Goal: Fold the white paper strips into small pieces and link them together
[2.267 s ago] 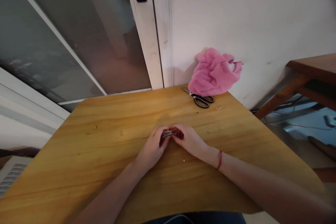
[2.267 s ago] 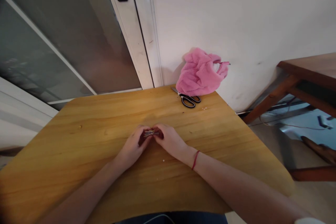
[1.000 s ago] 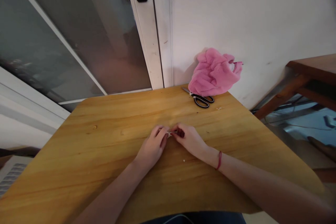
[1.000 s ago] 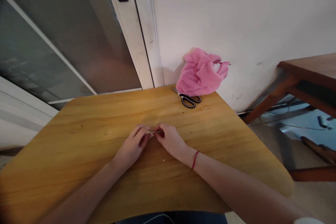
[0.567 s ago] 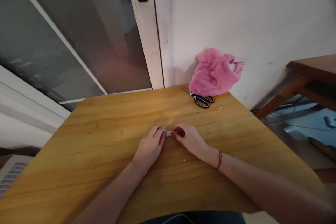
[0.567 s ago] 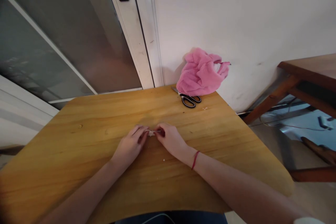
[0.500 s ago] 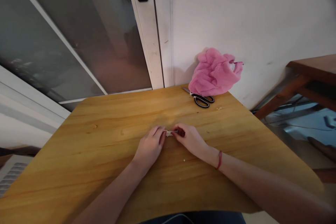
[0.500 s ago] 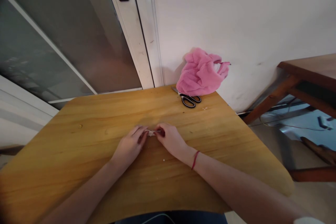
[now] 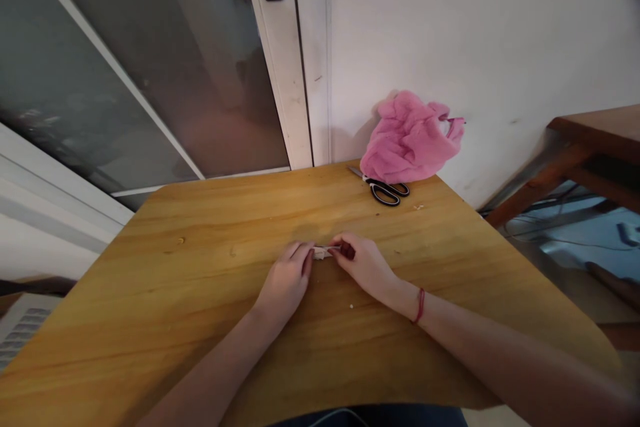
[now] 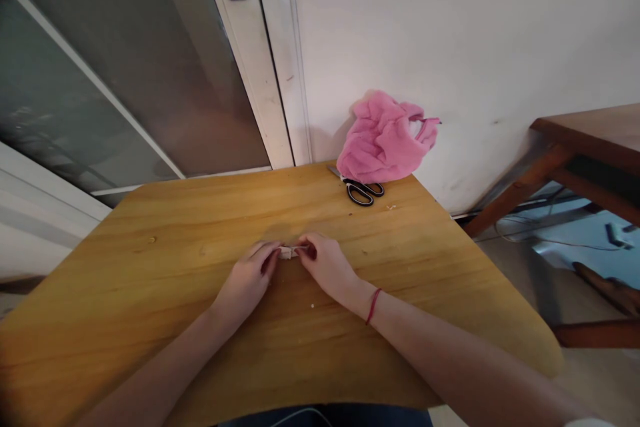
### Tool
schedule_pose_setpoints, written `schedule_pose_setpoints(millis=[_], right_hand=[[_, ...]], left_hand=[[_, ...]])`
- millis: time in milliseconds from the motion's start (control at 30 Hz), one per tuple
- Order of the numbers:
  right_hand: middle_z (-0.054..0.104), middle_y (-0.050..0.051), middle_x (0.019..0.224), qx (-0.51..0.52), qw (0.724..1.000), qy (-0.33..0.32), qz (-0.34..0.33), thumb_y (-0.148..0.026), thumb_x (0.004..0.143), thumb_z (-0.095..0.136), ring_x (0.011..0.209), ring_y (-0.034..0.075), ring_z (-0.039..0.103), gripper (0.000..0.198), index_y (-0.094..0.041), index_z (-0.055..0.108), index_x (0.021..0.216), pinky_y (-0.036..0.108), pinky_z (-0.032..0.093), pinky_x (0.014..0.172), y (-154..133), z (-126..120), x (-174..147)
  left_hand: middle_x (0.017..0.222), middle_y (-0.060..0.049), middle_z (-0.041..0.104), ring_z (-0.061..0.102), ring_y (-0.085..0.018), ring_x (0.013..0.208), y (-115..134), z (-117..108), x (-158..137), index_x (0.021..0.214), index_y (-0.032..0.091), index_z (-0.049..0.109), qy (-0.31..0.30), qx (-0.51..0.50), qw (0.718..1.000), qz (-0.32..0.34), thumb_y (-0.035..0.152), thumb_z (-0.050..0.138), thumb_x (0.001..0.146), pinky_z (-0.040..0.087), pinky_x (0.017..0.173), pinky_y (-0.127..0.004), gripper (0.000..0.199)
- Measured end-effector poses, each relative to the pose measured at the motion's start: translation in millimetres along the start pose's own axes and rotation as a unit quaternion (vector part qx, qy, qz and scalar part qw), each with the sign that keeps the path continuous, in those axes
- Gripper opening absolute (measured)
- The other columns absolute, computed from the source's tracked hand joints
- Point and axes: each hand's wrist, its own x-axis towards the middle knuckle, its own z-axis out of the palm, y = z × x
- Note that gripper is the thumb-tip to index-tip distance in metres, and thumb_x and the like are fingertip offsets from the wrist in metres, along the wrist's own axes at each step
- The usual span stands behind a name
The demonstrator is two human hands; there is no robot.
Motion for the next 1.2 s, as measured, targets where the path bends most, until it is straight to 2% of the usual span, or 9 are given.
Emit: schedule_pose_setpoints(millis=[167, 333, 567, 733, 900, 1033, 1100, 1200], right_hand=[[0.060, 0.000, 0.071, -0.002, 1.000, 0.019, -0.013, -0.015, 0.078, 0.055, 0.063, 0.011, 0.054, 0.007, -0.017, 0.060, 0.083, 0.022, 0.043, 0.062, 1.2, -1.6, 0.6], [0.061, 0.001, 0.075, -0.006, 1.000, 0.002, -0.015, -0.014, 0.079, 0.053, 0.064, 0.010, 0.054, 0.010, -0.017, 0.059, 0.086, 0.022, 0.044, 0.063, 2.4, -1.9, 1.1], [0.061, 0.001, 0.077, 0.013, 0.999, -0.034, -0.023, -0.016, 0.082, 0.051, 0.065, 0.010, 0.054, 0.009, -0.017, 0.058, 0.088, 0.022, 0.043, 0.062, -3.9, -2.5, 0.0], [0.059, 0.001, 0.078, 0.017, 0.999, -0.039, -0.029, -0.015, 0.080, 0.054, 0.064, 0.009, 0.051, 0.008, -0.017, 0.058, 0.087, 0.021, 0.042, 0.059, -3.3, -1.9, -0.4], [0.060, 0.001, 0.082, 0.015, 0.998, -0.052, -0.036, -0.012, 0.079, 0.055, 0.067, 0.009, 0.052, 0.010, -0.017, 0.058, 0.087, 0.021, 0.041, 0.061, -1.5, -1.5, 0.4], [0.060, 0.001, 0.079, 0.001, 0.999, -0.043, -0.029, -0.009, 0.078, 0.053, 0.066, 0.009, 0.052, 0.011, -0.016, 0.058, 0.085, 0.021, 0.041, 0.062, 0.2, -1.2, 0.8], [0.060, 0.001, 0.078, -0.006, 0.999, -0.042, -0.023, -0.010, 0.078, 0.053, 0.066, 0.010, 0.053, 0.011, -0.016, 0.058, 0.085, 0.021, 0.041, 0.061, 0.8, -1.1, 0.7], [0.060, 0.001, 0.079, -0.004, 0.999, -0.047, -0.021, -0.010, 0.078, 0.054, 0.066, 0.009, 0.052, 0.011, -0.017, 0.058, 0.086, 0.021, 0.041, 0.061, 1.1, -0.9, 0.5]], left_hand=[[0.088, -0.003, 0.064, 0.061, -0.014, 0.081, -2.5, 0.5, 1.9, 0.095, 0.019, 0.060, 0.026, -0.072, 0.997, -0.014, 0.021, 0.045, 0.087, 0.050, 0.075, -0.027, 0.017], [0.093, -0.004, 0.064, 0.060, -0.015, 0.086, -5.0, 0.5, 3.0, 0.098, 0.019, 0.061, 0.010, -0.069, 0.997, -0.025, 0.021, 0.046, 0.087, 0.048, 0.079, -0.030, 0.019], [0.091, -0.004, 0.062, 0.060, -0.013, 0.082, -0.8, 3.5, 2.7, 0.102, 0.019, 0.061, -0.009, -0.097, 0.995, -0.013, 0.018, 0.046, 0.086, 0.050, 0.075, -0.027, 0.022], [0.093, -0.005, 0.060, 0.059, -0.013, 0.080, -1.4, 5.9, 2.9, 0.105, 0.018, 0.057, -0.013, -0.119, 0.992, -0.028, 0.016, 0.050, 0.083, 0.050, 0.073, -0.027, 0.024], [0.095, -0.004, 0.058, 0.058, -0.013, 0.081, -0.4, 3.9, 2.0, 0.107, 0.019, 0.055, -0.023, -0.119, 0.992, -0.030, 0.015, 0.051, 0.082, 0.050, 0.075, -0.028, 0.025], [0.096, -0.004, 0.058, 0.058, -0.014, 0.086, 1.4, 0.4, 1.5, 0.100, 0.019, 0.057, -0.011, -0.086, 0.996, -0.030, 0.017, 0.052, 0.082, 0.048, 0.080, -0.029, 0.019], [0.091, -0.003, 0.058, 0.058, -0.014, 0.082, 0.9, 0.1, 1.7, 0.096, 0.019, 0.057, -0.002, -0.077, 0.996, -0.034, 0.018, 0.053, 0.081, 0.049, 0.077, -0.029, 0.016], [0.087, -0.003, 0.056, 0.057, -0.014, 0.078, -0.1, 1.6, 2.1, 0.094, 0.018, 0.058, -0.024, -0.073, 0.997, -0.026, 0.018, 0.051, 0.082, 0.049, 0.074, -0.028, 0.014]])
